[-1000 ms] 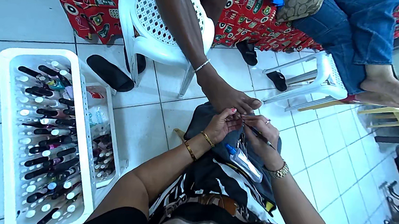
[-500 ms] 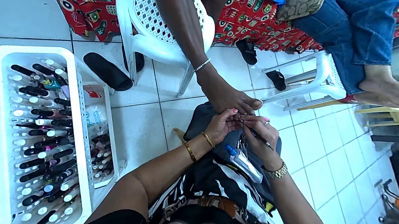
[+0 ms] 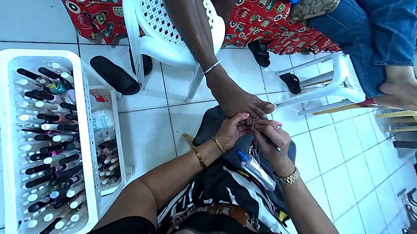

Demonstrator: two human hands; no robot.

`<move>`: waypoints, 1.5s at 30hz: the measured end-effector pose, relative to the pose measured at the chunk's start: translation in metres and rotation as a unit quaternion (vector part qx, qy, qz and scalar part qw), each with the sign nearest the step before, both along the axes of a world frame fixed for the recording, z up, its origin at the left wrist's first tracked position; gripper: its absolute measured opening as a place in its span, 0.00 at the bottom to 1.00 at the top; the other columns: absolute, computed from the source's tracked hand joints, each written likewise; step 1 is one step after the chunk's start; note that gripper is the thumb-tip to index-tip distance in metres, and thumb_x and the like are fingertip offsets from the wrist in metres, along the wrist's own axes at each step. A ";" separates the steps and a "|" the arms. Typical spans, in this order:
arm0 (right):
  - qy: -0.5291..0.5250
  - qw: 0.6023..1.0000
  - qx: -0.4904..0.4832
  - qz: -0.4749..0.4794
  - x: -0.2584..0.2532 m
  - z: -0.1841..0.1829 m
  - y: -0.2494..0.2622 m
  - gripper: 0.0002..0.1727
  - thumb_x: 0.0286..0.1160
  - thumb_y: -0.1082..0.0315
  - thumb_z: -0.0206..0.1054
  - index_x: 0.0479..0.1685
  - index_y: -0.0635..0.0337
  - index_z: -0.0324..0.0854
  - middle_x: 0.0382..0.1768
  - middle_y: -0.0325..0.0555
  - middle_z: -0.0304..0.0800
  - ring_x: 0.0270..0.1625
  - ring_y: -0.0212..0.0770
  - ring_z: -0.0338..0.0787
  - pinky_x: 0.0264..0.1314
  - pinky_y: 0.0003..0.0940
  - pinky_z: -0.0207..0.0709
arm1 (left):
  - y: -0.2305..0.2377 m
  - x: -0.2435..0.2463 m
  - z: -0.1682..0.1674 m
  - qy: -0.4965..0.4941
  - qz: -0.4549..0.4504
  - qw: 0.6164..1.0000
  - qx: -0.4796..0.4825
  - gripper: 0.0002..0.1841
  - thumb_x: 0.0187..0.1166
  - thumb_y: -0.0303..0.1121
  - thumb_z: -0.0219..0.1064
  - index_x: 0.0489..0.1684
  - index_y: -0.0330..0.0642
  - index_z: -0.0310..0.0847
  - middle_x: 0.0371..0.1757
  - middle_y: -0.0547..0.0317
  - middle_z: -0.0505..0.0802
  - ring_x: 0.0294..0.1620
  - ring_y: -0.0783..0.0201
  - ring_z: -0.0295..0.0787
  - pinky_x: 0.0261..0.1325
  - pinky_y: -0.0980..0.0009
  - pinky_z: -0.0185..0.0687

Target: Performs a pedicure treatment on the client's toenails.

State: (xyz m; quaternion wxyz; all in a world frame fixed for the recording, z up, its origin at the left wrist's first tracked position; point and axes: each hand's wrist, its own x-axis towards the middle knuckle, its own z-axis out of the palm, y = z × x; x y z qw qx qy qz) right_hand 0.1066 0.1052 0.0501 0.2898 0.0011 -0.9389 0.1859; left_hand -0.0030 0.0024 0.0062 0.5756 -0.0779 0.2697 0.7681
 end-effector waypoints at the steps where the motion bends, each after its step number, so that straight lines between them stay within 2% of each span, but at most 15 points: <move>1: -0.004 1.000 0.003 0.000 0.000 0.001 -0.001 0.08 0.72 0.74 0.68 0.26 0.66 0.84 0.43 0.57 0.94 0.50 0.42 0.93 0.53 0.27 0.84 | 0.000 0.000 0.001 0.002 0.001 1.000 -0.001 0.09 0.88 0.34 0.58 0.36 0.46 0.80 0.31 0.62 0.88 0.32 0.68 0.88 0.44 0.71 0.88; 4: 0.013 1.000 0.021 0.000 -0.003 -0.004 -0.002 0.08 0.70 0.75 0.68 0.24 0.67 0.83 0.41 0.58 0.93 0.47 0.43 0.93 0.50 0.27 0.85 | 0.000 0.001 0.000 0.001 0.000 1.000 -0.008 0.09 0.87 0.34 0.59 0.36 0.46 0.80 0.31 0.63 0.87 0.31 0.68 0.88 0.43 0.72 0.88; 8: 0.003 1.000 0.017 0.004 -0.002 0.000 -0.002 0.08 0.72 0.74 0.67 0.25 0.66 0.83 0.42 0.57 0.93 0.49 0.42 0.93 0.52 0.28 0.85 | 0.000 0.000 0.001 0.001 0.001 1.000 -0.007 0.09 0.87 0.34 0.59 0.36 0.45 0.80 0.31 0.62 0.88 0.32 0.67 0.88 0.45 0.71 0.88; 11: 0.009 0.999 0.037 0.001 -0.003 -0.003 -0.004 0.08 0.69 0.75 0.67 0.23 0.67 0.84 0.41 0.58 0.93 0.45 0.44 0.93 0.47 0.30 0.85 | -0.001 0.000 0.002 0.001 0.001 1.000 -0.017 0.09 0.87 0.34 0.59 0.35 0.46 0.80 0.30 0.63 0.88 0.31 0.68 0.87 0.43 0.72 0.87; 16: -0.008 0.996 -0.084 -0.017 -0.002 0.004 -0.001 0.06 0.67 0.75 0.69 0.26 0.69 0.84 0.41 0.55 0.93 0.49 0.37 0.93 0.54 0.25 0.84 | 0.000 0.000 0.002 -0.003 0.004 1.000 -0.009 0.09 0.87 0.34 0.59 0.36 0.44 0.80 0.32 0.61 0.89 0.33 0.66 0.90 0.47 0.69 0.89; 21: -0.009 0.999 -0.042 -0.007 0.000 0.004 -0.001 0.06 0.69 0.75 0.68 0.26 0.67 0.84 0.41 0.56 0.93 0.49 0.38 0.93 0.53 0.24 0.84 | 0.000 0.001 0.001 -0.001 0.003 1.000 -0.009 0.09 0.87 0.34 0.58 0.35 0.46 0.80 0.31 0.63 0.88 0.32 0.68 0.88 0.45 0.72 0.88; 23: -0.015 1.000 -0.014 0.001 -0.001 0.002 0.000 0.07 0.71 0.74 0.68 0.26 0.66 0.83 0.42 0.56 0.93 0.49 0.41 0.93 0.52 0.26 0.84 | -0.001 0.000 0.002 0.002 0.005 1.000 -0.011 0.09 0.88 0.34 0.58 0.36 0.46 0.80 0.32 0.62 0.89 0.33 0.67 0.89 0.46 0.70 0.88; 26: -0.012 0.999 0.029 0.013 -0.004 -0.001 0.002 0.07 0.69 0.75 0.67 0.25 0.67 0.85 0.40 0.57 0.93 0.46 0.44 0.93 0.48 0.30 0.85 | -0.001 0.000 0.002 0.009 0.001 1.000 -0.021 0.07 0.87 0.34 0.59 0.37 0.46 0.80 0.32 0.63 0.88 0.33 0.68 0.88 0.44 0.71 0.88; 30: -0.026 0.999 0.034 0.029 -0.003 0.006 0.002 0.07 0.70 0.76 0.67 0.26 0.68 0.85 0.42 0.58 0.93 0.48 0.45 0.93 0.51 0.30 0.85 | 0.000 0.000 0.003 0.015 0.002 1.000 -0.016 0.08 0.87 0.34 0.59 0.38 0.47 0.80 0.31 0.64 0.88 0.31 0.69 0.87 0.43 0.72 0.87; 45: -0.021 0.998 0.051 0.023 -0.004 0.005 0.000 0.09 0.71 0.74 0.66 0.24 0.66 0.84 0.41 0.58 0.93 0.43 0.46 0.93 0.44 0.32 0.85 | -0.001 0.000 0.002 0.024 0.000 1.000 -0.018 0.09 0.87 0.35 0.59 0.34 0.46 0.80 0.30 0.63 0.88 0.31 0.69 0.88 0.42 0.72 0.87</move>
